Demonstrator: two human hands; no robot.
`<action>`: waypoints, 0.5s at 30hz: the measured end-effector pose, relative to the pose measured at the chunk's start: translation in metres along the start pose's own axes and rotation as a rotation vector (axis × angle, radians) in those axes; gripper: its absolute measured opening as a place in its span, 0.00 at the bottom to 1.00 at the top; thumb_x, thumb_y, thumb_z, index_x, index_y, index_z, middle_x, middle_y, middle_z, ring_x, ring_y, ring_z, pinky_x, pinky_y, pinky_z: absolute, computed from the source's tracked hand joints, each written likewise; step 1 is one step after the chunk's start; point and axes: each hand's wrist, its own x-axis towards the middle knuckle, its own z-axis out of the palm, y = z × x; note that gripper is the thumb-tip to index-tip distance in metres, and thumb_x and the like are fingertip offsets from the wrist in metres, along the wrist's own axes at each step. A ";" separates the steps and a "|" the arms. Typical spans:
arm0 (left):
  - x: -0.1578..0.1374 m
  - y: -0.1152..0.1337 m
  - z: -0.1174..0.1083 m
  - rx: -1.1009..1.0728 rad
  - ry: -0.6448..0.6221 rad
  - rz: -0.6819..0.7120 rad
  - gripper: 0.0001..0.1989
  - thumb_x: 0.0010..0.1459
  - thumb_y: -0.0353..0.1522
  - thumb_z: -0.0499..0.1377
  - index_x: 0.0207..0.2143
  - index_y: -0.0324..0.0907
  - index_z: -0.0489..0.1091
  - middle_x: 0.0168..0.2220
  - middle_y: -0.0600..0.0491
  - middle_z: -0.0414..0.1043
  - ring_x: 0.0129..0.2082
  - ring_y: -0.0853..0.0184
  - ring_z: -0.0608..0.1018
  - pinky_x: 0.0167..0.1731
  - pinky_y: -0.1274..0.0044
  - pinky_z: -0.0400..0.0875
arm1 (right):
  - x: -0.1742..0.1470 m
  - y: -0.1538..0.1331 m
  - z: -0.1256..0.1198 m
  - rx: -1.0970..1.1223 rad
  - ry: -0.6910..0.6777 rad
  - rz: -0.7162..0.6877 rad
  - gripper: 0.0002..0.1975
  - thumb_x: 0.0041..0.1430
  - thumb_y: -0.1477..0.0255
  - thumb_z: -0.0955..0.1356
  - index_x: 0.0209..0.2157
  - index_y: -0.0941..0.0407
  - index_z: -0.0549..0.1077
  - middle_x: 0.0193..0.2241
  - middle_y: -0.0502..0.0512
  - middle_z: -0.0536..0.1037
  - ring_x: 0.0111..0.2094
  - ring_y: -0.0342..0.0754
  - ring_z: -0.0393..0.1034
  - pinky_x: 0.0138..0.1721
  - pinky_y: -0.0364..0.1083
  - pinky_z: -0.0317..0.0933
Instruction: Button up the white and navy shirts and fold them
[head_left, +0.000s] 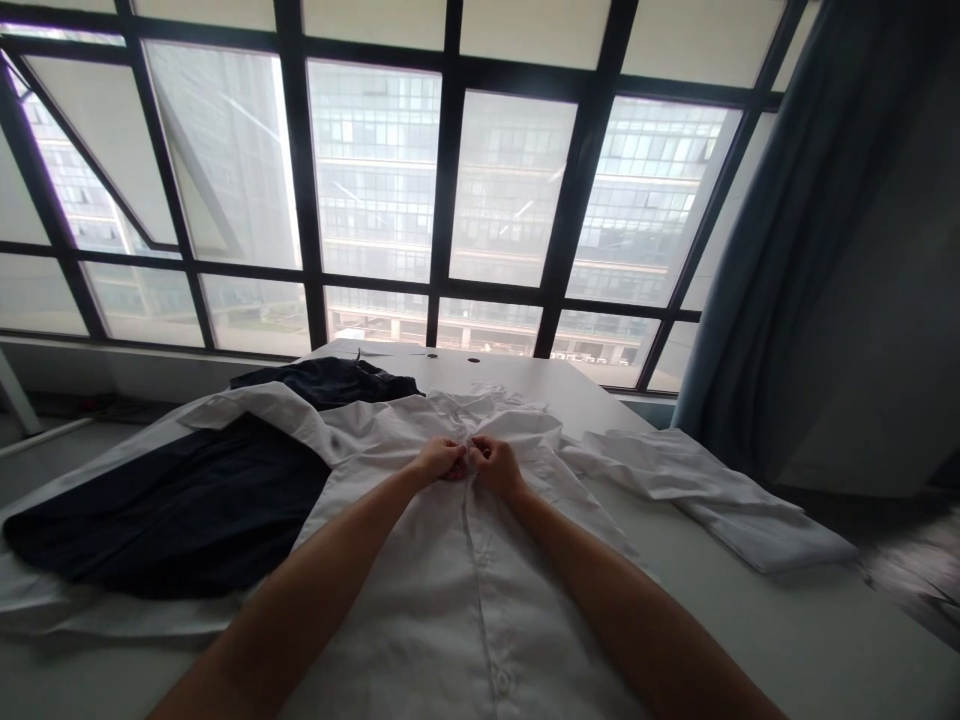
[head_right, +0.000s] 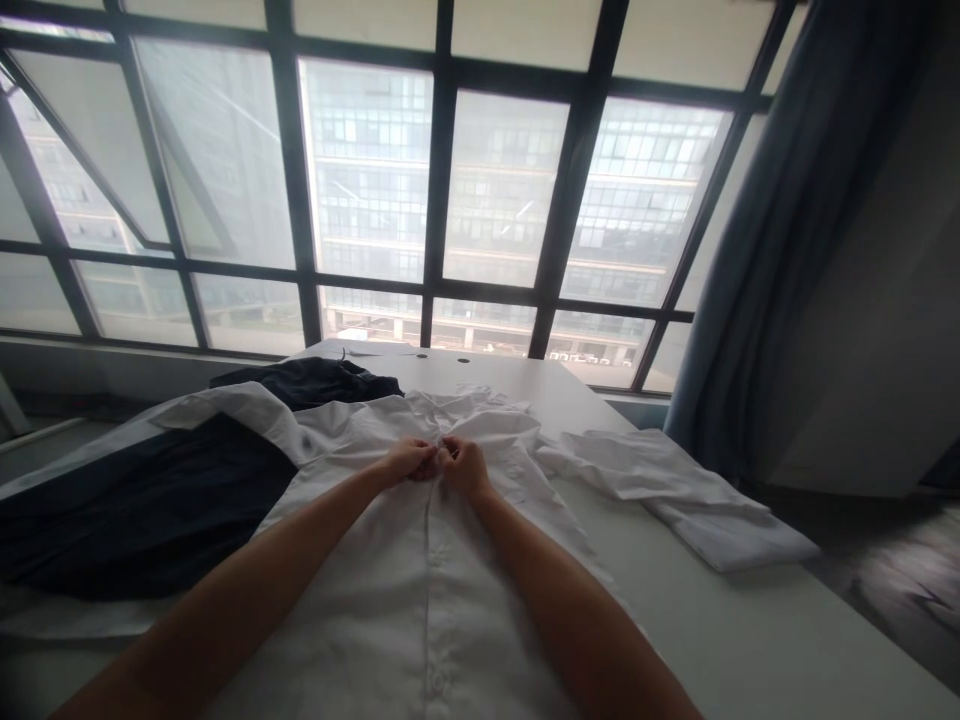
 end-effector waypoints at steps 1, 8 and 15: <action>-0.001 0.000 0.000 -0.001 -0.011 0.004 0.16 0.59 0.37 0.61 0.23 0.36 0.67 0.17 0.56 0.66 0.14 0.76 0.65 0.18 0.81 0.59 | -0.001 0.000 0.001 -0.020 -0.023 -0.003 0.15 0.53 0.69 0.65 0.38 0.61 0.79 0.30 0.56 0.82 0.28 0.47 0.73 0.34 0.43 0.66; -0.003 0.003 -0.004 -0.021 -0.033 0.005 0.16 0.61 0.32 0.57 0.20 0.38 0.65 0.16 0.58 0.63 0.14 0.76 0.64 0.17 0.81 0.58 | -0.002 0.003 0.000 -0.071 -0.070 -0.039 0.14 0.54 0.70 0.64 0.36 0.59 0.80 0.29 0.55 0.81 0.28 0.46 0.73 0.32 0.41 0.64; -0.004 0.004 -0.006 -0.067 -0.040 -0.001 0.14 0.60 0.33 0.59 0.22 0.37 0.66 0.18 0.58 0.64 0.16 0.77 0.65 0.18 0.83 0.60 | -0.004 0.000 -0.001 -0.096 -0.095 -0.086 0.14 0.53 0.71 0.64 0.35 0.59 0.80 0.27 0.54 0.81 0.27 0.46 0.72 0.31 0.41 0.62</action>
